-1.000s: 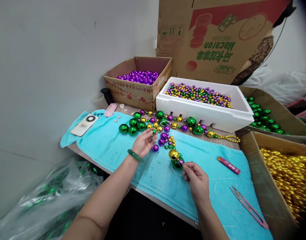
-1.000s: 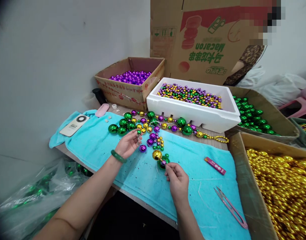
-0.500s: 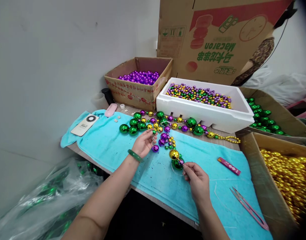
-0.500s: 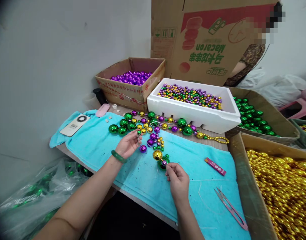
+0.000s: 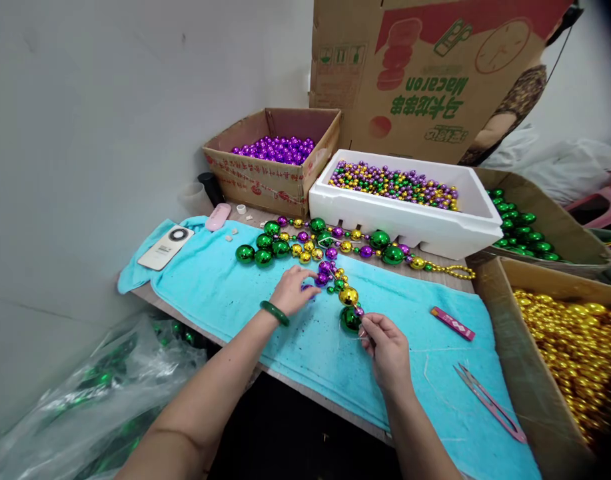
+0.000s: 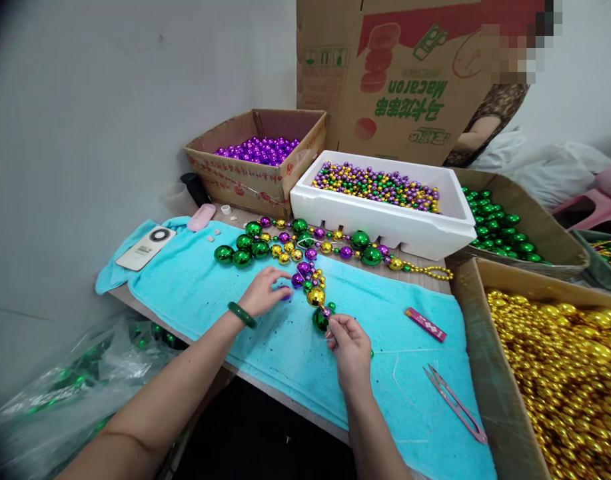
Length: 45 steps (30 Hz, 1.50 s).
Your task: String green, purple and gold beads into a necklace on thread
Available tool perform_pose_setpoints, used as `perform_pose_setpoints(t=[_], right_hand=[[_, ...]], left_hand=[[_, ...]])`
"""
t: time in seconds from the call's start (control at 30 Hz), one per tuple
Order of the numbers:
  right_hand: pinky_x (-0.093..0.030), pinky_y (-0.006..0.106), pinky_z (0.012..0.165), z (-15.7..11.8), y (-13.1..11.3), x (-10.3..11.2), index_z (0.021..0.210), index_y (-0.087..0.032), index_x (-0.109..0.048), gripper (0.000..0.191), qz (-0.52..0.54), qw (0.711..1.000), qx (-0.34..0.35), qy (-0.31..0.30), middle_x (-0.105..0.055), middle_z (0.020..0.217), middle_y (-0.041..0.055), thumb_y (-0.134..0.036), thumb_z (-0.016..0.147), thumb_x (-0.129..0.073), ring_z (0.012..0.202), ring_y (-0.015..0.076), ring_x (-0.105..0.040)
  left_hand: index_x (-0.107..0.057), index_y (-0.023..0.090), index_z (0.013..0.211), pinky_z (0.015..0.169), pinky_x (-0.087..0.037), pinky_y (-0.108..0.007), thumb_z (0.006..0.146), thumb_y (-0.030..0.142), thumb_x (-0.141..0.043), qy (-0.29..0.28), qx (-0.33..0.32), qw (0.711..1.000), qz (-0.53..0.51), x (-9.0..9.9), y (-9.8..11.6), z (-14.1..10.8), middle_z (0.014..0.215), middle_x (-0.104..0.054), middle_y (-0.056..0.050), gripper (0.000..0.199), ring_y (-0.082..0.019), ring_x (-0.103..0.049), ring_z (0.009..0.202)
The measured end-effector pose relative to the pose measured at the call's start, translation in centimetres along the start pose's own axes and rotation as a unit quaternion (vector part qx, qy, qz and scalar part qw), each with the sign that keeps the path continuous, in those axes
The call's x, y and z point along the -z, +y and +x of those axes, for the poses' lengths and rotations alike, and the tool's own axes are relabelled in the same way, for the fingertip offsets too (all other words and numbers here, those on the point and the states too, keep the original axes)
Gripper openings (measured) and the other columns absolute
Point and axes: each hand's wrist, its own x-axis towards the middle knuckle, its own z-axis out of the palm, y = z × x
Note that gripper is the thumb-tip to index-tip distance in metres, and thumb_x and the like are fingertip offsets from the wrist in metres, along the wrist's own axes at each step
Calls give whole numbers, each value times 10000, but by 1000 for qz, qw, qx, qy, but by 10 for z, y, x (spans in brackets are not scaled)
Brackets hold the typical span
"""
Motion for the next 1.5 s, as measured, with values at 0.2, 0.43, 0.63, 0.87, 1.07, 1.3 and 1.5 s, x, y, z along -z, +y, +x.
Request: perform_pose_setpoints(t=[0.2, 0.43, 0.63, 0.87, 1.07, 1.3, 1.5], right_hand=[[-312, 183, 420, -2, 0, 4, 708, -154, -640, 275, -11, 1000, 0, -10, -539, 541, -17, -381, 608, -758, 456, 73, -426], [-323, 187, 434, -2, 3, 3, 714, -155, -644, 260, -20, 1000, 2, -13, -537, 540, -18, -371, 620, -753, 459, 74, -428], [-311, 188, 424, -4, 2, 2, 697, -155, -637, 260, -24, 1000, 4, -18, -527, 528, -20, -373, 617, -752, 457, 75, -418], [-326, 198, 434, -6, -1, 4, 691, -156, -642, 242, -49, 999, 14, -13, -535, 533, -11, -364, 620, -743, 471, 87, -426], [-328, 200, 429, -6, 0, 6, 683, -155, -640, 245, -61, 998, 18, -15, -529, 524, -13, -367, 616, -744, 462, 87, -423], [-338, 193, 438, -7, 0, 6, 681, -154, -641, 258, -70, 997, 16, -19, -529, 531, -15, -382, 618, -745, 472, 84, -430], [-343, 206, 437, -6, 0, 8, 687, -156, -648, 259, -71, 997, 24, -19, -533, 540, -6, -385, 617, -747, 481, 96, -436]], left_hand=[[-639, 200, 1011, 905, -431, -379, 684, 136, -638, -17, -1, 995, 96, -11, -18, -2, 1000, -554, -71, 333, -224, -553, 960], [-565, 183, 996, 574, -481, -231, 730, 223, -649, 10, 178, 857, -484, 9, -5, 8, 857, -622, -32, 282, -117, -620, 650], [-590, 150, 999, 568, -511, -212, 765, 164, -600, 4, 197, 758, -622, 21, -3, 5, 832, -645, -44, 234, -124, -641, 670], [-598, 140, 1031, 542, -499, -192, 814, 170, -576, 19, 206, 719, -663, 24, -2, 6, 772, -642, -28, 220, -105, -624, 629], [-605, 124, 1047, 522, -486, -183, 844, 171, -536, 26, 220, 709, -670, 27, 0, 7, 733, -643, -35, 220, -100, -611, 614], [-600, 121, 1028, 516, -487, -184, 830, 166, -556, 16, 197, 718, -667, 28, 2, 4, 740, -639, -25, 208, -104, -623, 611], [-599, 132, 1053, 512, -485, -177, 818, 187, -584, 20, 179, 731, -658, 30, 0, 5, 754, -636, -24, 242, -96, -620, 607]])
